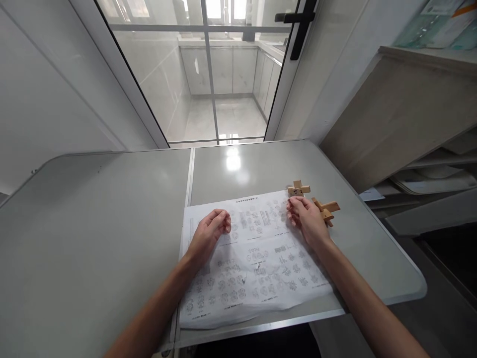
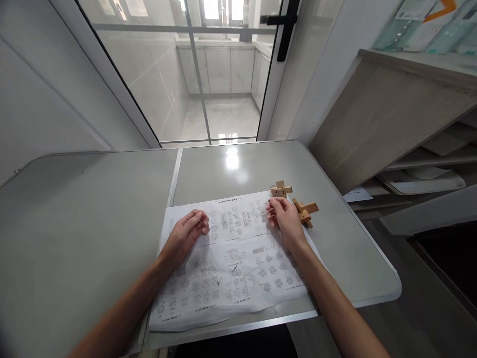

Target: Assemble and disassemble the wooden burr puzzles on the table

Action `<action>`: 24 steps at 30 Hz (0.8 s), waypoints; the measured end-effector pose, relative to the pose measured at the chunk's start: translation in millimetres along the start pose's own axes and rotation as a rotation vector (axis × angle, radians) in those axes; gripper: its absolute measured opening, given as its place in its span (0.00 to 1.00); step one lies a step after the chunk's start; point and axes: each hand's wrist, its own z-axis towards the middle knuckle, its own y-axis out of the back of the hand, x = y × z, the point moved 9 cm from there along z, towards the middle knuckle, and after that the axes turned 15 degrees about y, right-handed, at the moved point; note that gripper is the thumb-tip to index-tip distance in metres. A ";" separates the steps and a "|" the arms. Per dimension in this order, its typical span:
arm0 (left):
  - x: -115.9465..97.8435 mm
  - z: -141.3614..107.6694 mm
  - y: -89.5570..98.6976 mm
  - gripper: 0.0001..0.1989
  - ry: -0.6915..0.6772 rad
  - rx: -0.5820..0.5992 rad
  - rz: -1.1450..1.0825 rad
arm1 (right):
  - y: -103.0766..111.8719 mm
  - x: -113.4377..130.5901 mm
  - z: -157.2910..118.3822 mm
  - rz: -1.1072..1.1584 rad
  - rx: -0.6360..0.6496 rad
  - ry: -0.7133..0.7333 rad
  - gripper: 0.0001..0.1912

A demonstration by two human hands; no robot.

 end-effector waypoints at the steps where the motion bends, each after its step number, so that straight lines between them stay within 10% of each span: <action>1: 0.2 0.2 0.3 0.16 -0.001 -0.002 -0.002 | 2.8 -0.5 1.9 0.027 -0.004 -0.018 0.20; 10: 2.3 0.4 2.2 0.15 -0.001 0.003 -0.001 | -26.8 2.9 20.5 0.427 0.240 -0.159 0.16; 24: 1.2 -3.8 -0.9 0.14 0.008 0.004 0.032 | -38.5 -2.8 12.2 0.450 0.186 -0.190 0.17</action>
